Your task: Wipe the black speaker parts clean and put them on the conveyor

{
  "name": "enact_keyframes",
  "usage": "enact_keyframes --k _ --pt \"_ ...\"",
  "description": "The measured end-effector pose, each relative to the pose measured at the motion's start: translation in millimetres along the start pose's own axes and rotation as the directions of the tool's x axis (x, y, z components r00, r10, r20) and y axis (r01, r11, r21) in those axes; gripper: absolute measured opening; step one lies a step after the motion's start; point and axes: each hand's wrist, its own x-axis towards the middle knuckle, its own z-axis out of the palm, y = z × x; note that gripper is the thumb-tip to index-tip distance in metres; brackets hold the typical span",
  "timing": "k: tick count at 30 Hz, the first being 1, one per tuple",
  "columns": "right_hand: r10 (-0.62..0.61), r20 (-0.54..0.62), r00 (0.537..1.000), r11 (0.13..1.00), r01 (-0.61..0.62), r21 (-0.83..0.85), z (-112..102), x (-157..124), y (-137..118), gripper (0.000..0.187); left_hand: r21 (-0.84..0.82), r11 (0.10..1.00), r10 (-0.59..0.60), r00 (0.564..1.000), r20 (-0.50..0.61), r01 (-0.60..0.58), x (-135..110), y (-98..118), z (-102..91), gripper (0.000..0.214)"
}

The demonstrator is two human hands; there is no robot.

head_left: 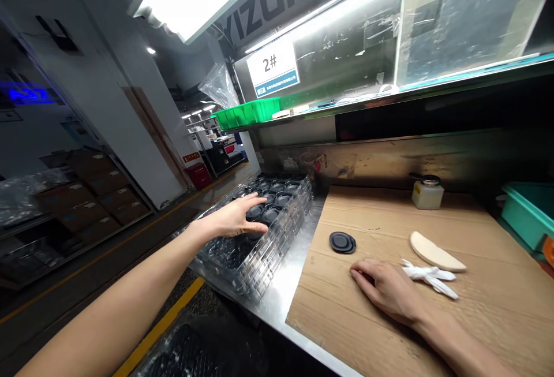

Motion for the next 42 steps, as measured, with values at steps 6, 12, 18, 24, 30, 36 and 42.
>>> enact_keyframes --k 6,12,18,24,30,36,42 --pt "-0.042 -0.055 0.998 0.999 0.042 0.01 -4 -3 -14 0.034 -0.062 0.989 0.098 0.91 -0.402 -0.134 -32 53 6.9 0.051" --pt "0.27 -0.366 0.89 0.935 -0.333 -0.12 -60 6 7 0.033 -0.2 0.838 0.451 0.851 -0.271 -0.508 -70 119 83.9 0.028" --pt "0.596 -0.436 0.674 0.706 -0.699 -0.114 -117 -6 75 0.036 -0.318 0.762 0.536 0.825 -0.179 -0.564 -42 177 128.1 0.017" --pt "0.611 -0.391 0.689 0.704 -0.698 -0.13 -85 -29 93 0.041 -0.282 0.797 0.463 0.84 -0.285 -0.535 15 195 145.3 0.026" --pt "0.608 -0.38 0.698 0.723 -0.683 -0.099 -83 -30 89 0.044 -0.142 0.968 0.158 0.941 -0.299 -0.208 92 167 186.6 0.077" --pt "0.446 -0.384 0.808 0.843 -0.524 -0.123 -83 -33 91 0.037 -0.181 0.942 0.24 0.945 -0.223 -0.282 110 165 191.1 0.052" --pt "0.426 -0.453 0.783 0.841 -0.528 -0.122 -93 -32 82 0.031 -0.236 0.915 0.282 0.937 -0.207 -0.327 101 150 179.3 0.046"
